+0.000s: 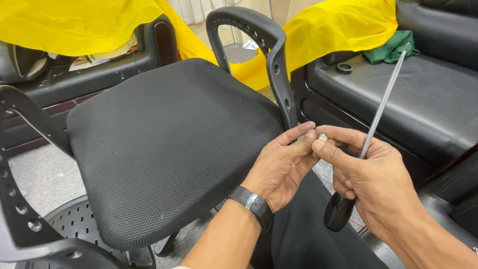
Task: The person uses a screwdriver to attach the backrest and armrests to an office chair. They align the parts, insert screws, and tighten them to secure the components together.
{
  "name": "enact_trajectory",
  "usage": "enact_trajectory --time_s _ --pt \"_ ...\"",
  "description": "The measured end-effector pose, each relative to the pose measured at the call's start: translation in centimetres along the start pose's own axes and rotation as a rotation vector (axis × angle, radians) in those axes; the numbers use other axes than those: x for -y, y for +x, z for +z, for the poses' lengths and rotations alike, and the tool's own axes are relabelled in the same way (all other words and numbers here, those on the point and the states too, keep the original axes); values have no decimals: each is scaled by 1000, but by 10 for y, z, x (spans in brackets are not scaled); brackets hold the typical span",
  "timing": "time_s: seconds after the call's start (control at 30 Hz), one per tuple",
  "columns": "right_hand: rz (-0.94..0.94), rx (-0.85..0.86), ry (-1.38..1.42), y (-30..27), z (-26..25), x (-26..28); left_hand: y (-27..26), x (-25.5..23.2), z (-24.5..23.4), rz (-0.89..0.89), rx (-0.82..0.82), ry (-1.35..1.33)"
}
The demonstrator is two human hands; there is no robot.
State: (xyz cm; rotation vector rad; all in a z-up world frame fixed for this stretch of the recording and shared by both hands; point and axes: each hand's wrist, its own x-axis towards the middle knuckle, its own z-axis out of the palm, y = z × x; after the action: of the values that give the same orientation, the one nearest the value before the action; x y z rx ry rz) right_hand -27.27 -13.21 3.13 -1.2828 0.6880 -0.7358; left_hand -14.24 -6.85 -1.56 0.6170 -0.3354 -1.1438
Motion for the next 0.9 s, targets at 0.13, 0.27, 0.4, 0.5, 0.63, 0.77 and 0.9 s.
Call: enact_trajectory --time_s 0.13,0.27,0.4,0.5,0.63,0.77,0.9 --pt "17 -4 0 0 -4 -3 0 5 1 -8 -11 -2" --pt "41 -18 -29 2 -10 -9 -2 7 0 -23 -27 13" --pt "-11 50 -22 3 -14 -15 -3 7 -1 -30 -45 27" --pt "35 15 -48 3 -16 -16 -3 7 0 -37 -55 43" --pt "105 -49 -66 4 -17 -17 -3 10 0 -75 -97 79" --pt "95 -7 -9 3 -17 -22 -3 16 -6 -98 -116 64" --pt "164 -29 -60 4 -15 -29 0 25 -16 -100 -155 62"
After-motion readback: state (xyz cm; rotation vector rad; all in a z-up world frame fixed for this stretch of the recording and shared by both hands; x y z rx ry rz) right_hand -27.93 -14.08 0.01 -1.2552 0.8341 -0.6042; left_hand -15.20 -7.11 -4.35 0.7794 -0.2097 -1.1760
